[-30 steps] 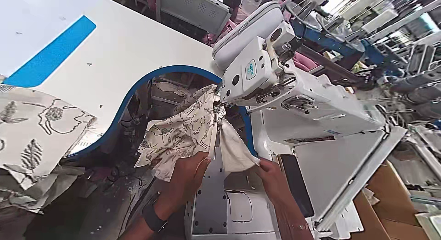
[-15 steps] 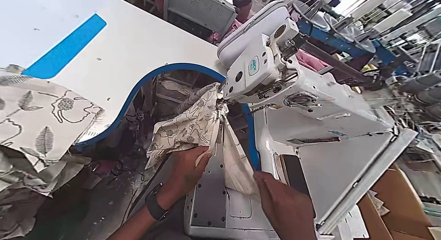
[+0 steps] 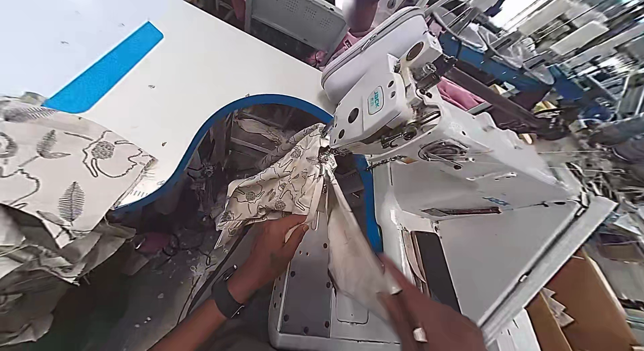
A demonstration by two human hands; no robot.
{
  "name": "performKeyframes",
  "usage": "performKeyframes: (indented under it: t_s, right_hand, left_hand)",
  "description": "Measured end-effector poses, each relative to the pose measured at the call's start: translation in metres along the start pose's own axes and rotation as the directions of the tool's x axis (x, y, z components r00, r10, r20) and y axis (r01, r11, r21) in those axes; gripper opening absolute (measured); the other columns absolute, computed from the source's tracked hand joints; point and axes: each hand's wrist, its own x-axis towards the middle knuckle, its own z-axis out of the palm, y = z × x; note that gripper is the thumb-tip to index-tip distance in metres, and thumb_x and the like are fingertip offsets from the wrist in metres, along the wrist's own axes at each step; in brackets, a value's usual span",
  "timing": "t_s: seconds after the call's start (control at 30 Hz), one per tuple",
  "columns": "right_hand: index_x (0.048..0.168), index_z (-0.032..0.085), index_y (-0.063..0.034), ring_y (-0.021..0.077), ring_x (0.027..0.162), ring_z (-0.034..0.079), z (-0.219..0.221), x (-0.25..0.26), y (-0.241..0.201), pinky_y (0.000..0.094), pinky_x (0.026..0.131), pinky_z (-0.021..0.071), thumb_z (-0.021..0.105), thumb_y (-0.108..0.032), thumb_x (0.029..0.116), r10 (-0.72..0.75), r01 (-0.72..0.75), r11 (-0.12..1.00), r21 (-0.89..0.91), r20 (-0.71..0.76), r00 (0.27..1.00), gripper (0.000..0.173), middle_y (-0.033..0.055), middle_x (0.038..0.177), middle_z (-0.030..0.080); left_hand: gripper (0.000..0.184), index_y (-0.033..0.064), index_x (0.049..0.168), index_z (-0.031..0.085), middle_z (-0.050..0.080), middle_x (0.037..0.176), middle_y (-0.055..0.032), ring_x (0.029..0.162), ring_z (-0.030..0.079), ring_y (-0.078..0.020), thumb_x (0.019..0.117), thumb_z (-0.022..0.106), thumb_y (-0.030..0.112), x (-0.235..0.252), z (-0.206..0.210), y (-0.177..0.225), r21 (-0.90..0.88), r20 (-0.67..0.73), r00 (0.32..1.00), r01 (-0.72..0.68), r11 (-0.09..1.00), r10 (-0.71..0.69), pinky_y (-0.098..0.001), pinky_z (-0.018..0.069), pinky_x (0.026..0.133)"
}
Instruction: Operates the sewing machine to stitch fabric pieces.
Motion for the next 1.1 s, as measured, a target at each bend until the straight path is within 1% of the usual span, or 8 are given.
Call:
performKeyframes:
  t_s: [0.1,0.2,0.3,0.43,0.57,0.73,0.9,1.1]
  right_hand:
    - [0.101,0.074,0.0046,0.0386,0.058,0.068,-0.029,-0.003,0.030,0.0511,0.049,0.0506,0.059,-0.008,0.0961,0.110,-0.109,0.946,-0.304,-0.015,0.994,0.020,0.0205,0.071,0.070]
    - [0.089,0.076,-0.0010,0.0292,0.060,0.069,-0.002,-0.005,-0.013,0.0407,0.053,0.0543,0.063,-0.004,0.0931,-0.077,0.085,0.978,-0.190,0.053,0.996,0.014,0.0139,0.067,0.069]
    - [0.074,0.069,-0.0047,0.0232,0.050,0.062,0.048,-0.007,-0.025,0.0337,0.044,0.0464,0.063,-0.002,0.0812,-0.187,0.212,0.964,-0.159,0.158,0.970,0.010,0.0068,0.053,0.057]
    - [0.081,0.071,-0.0012,0.0313,0.053,0.067,0.021,-0.009,-0.010,0.0427,0.045,0.0500,0.068,-0.008,0.0882,-0.017,0.070,0.977,-0.199,0.256,0.967,0.010,0.0131,0.058,0.062]
    - [0.077,0.070,-0.0048,0.0242,0.054,0.064,0.040,0.010,-0.053,0.0349,0.048,0.0487,0.063,-0.003,0.0862,-0.233,0.239,0.971,-0.009,0.203,0.951,0.011,0.0076,0.056,0.061]
    - [0.079,0.071,-0.0054,0.0265,0.058,0.066,0.032,0.011,-0.037,0.0377,0.052,0.0509,0.064,-0.009,0.0924,-0.149,0.153,0.988,0.008,0.291,0.945,0.015,0.0090,0.061,0.065]
    - [0.084,0.072,-0.0024,0.0280,0.057,0.066,0.032,0.020,-0.042,0.0374,0.050,0.0509,0.062,-0.009,0.0941,-0.016,0.011,1.000,0.019,0.327,0.945,0.015,0.0112,0.063,0.065]
    - [0.088,0.074,0.0013,0.0325,0.069,0.071,0.035,0.040,-0.040,0.0420,0.058,0.0557,0.063,-0.011,0.0939,0.122,-0.144,0.989,0.034,0.373,0.920,0.018,0.0159,0.075,0.071]
  left_hand:
    - [0.028,0.0044,0.108,0.076,0.073,0.082,-0.0035,0.068,0.063,-0.0052,0.1024,0.055,0.022,-0.001,0.002,0.000,-0.015,-0.011,1.000,-0.019,1.000,0.019,-0.0250,0.0530,0.067]
    - [0.027,0.0047,0.106,0.077,0.075,0.086,-0.0038,0.074,0.066,-0.0032,0.1016,0.056,0.020,0.004,0.007,0.001,-0.028,-0.047,0.997,-0.058,0.998,0.057,-0.0236,0.0538,0.072]
    - [0.027,0.0043,0.105,0.077,0.074,0.084,-0.0034,0.073,0.066,-0.0028,0.1011,0.056,0.021,0.002,0.006,0.003,-0.020,-0.036,0.997,-0.064,0.998,0.063,-0.0230,0.0532,0.071]
    - [0.028,0.0029,0.102,0.078,0.072,0.075,-0.0056,0.065,0.064,-0.0077,0.1005,0.055,0.019,0.000,0.005,0.006,0.031,-0.027,0.993,-0.112,0.993,0.112,-0.0274,0.0514,0.064]
    - [0.030,0.0003,0.098,0.079,0.058,0.052,-0.0059,0.044,0.055,-0.0173,0.0934,0.051,0.012,-0.011,0.015,0.018,0.256,-0.066,0.949,-0.282,0.924,0.308,-0.0342,0.0430,0.045]
    - [0.028,0.0024,0.105,0.079,0.061,0.055,-0.0036,0.045,0.054,-0.0108,0.0955,0.057,0.015,-0.018,0.013,0.011,0.112,-0.077,0.970,-0.221,0.969,0.230,-0.0278,0.0427,0.046]
    - [0.023,0.0022,0.087,0.076,0.058,0.053,-0.0036,0.045,0.052,-0.0094,0.0935,0.055,0.011,0.000,0.023,0.010,0.100,-0.153,0.948,-0.266,0.959,0.279,-0.0241,0.0403,0.045]
    - [0.032,-0.0003,0.109,0.078,0.051,0.048,-0.0010,0.040,0.046,-0.0115,0.0950,0.052,0.013,0.017,0.015,0.014,0.113,-0.083,0.981,-0.167,0.979,0.177,-0.0282,0.0373,0.041]
